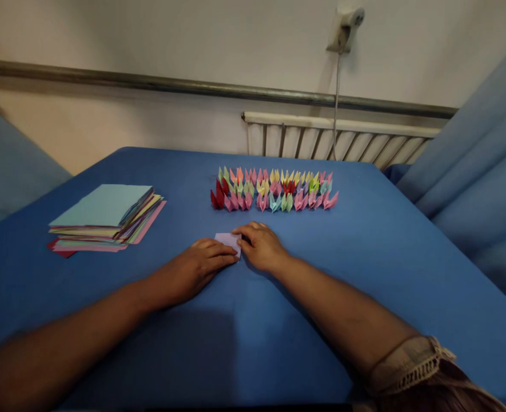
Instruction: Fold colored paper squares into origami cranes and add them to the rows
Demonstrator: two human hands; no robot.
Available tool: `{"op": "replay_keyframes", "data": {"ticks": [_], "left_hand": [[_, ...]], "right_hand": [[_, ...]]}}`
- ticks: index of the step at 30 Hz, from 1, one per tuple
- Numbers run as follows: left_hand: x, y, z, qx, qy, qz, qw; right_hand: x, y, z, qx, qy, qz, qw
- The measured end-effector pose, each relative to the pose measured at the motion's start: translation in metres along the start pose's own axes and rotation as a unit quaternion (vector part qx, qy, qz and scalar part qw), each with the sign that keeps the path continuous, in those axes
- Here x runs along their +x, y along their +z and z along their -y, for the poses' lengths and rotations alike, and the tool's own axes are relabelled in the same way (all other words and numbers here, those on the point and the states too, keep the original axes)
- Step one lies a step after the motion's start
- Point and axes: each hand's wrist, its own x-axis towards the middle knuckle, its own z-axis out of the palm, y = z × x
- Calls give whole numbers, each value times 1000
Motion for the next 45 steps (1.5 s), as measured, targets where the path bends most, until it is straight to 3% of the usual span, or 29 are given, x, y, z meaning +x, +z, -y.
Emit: {"op": "replay_keyframes", "data": {"ticks": [6,13,17,22,29,38,45], "left_hand": [[2,-4,-10,43,5,3,999],[-1,-10,-9,18,-14,2,1000],[-2,-7,-4,-39,-20,-8,999],[-2,5,4,-96,-72,-47,992],[3,5,4,-76,-82,-40,993],[3,-1,5,-63,-88,-50,993],[5,1,10,-89,-84,-47,991]], "right_hand": [[-2,-3,4,-19,36,-1,999],[-22,-12,30,-56,113,21,992],[-33,-7,39,2,106,44,993],[-27,-5,21,50,80,26,995],[-7,-11,-4,-5,-21,45,999],[-25,-15,25,-105,2,83,991],[-23,-14,19,-24,41,41,998]]}}
